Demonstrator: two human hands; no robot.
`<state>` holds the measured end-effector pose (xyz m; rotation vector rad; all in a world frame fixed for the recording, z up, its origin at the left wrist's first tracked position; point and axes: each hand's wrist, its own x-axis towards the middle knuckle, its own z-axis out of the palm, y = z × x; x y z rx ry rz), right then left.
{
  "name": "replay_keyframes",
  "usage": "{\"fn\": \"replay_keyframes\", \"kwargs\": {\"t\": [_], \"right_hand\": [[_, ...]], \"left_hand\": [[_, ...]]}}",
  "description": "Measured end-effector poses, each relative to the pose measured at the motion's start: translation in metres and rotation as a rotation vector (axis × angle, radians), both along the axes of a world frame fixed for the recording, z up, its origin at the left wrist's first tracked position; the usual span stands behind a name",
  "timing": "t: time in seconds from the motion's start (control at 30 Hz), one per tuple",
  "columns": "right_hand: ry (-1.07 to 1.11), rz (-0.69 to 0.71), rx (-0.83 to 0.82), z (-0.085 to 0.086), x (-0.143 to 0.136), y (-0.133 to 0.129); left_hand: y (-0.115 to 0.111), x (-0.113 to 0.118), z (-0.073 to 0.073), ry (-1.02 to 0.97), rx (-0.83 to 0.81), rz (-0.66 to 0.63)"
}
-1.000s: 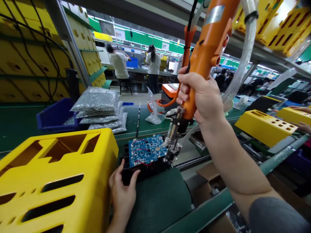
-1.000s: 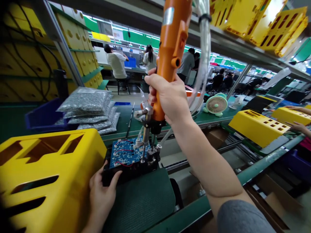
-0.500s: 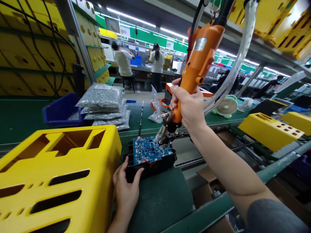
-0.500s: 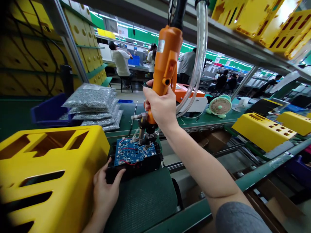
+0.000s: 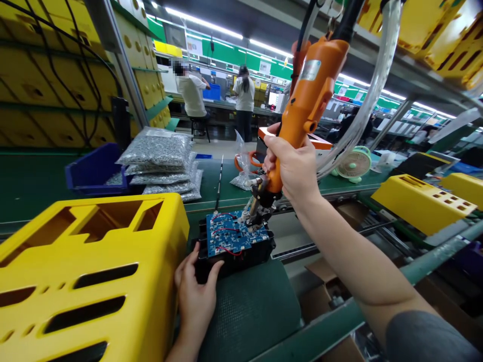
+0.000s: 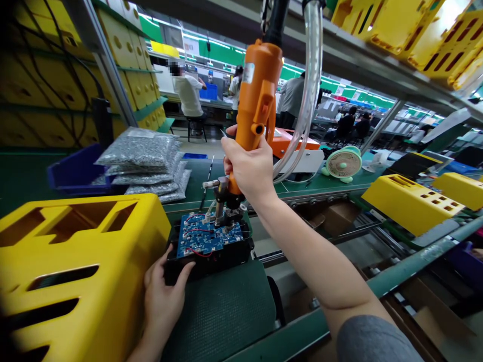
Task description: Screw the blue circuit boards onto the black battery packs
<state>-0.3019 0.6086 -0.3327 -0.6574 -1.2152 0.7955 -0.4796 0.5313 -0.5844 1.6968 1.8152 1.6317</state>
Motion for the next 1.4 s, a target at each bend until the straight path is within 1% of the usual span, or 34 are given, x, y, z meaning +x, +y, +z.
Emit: {"fn": "replay_keyframes", "kwargs": {"t": [0.47, 0.6, 0.67, 0.73, 0.87, 0.93, 0.97, 1.03, 1.17, 1.27, 1.4], "right_hand": [[-0.011, 0.046, -0.009, -0.005, -0.006, -0.002], [-0.024, 0.035, -0.03, -0.005, -0.008, 0.002], [-0.027, 0.015, -0.036, 0.002, -0.007, 0.001], [-0.022, 0.005, -0.036, 0.015, -0.005, -0.005], [-0.022, 0.073, -0.039, 0.047, -0.003, -0.022], [-0.031, 0.097, -0.026, 0.054, -0.007, -0.026], [-0.03, 0.093, -0.014, 0.054, -0.01, -0.027], [-0.017, 0.057, 0.013, 0.047, -0.018, -0.023], [-0.006, -0.025, 0.012, 0.023, -0.035, -0.009], [-0.022, -0.025, 0.002, 0.01, -0.044, -0.002], [-0.036, -0.004, -0.006, 0.004, -0.048, 0.0]], "left_hand": [[-0.002, 0.002, 0.001, 0.01, -0.008, -0.001], [-0.003, 0.001, 0.002, 0.014, -0.014, -0.001], [-0.003, 0.001, 0.001, 0.012, -0.013, -0.008], [-0.002, 0.001, 0.0, 0.014, -0.009, -0.016], [-0.001, 0.0, -0.003, 0.012, 0.021, -0.02], [-0.001, 0.001, -0.003, 0.011, 0.033, -0.024], [-0.002, 0.002, -0.002, 0.016, 0.036, -0.026], [-0.002, 0.003, 0.0, 0.027, 0.039, -0.025], [-0.004, 0.005, 0.003, 0.018, 0.01, -0.022], [-0.004, 0.004, 0.003, -0.005, -0.004, -0.025], [-0.004, 0.003, 0.002, -0.009, 0.003, -0.034]]}}
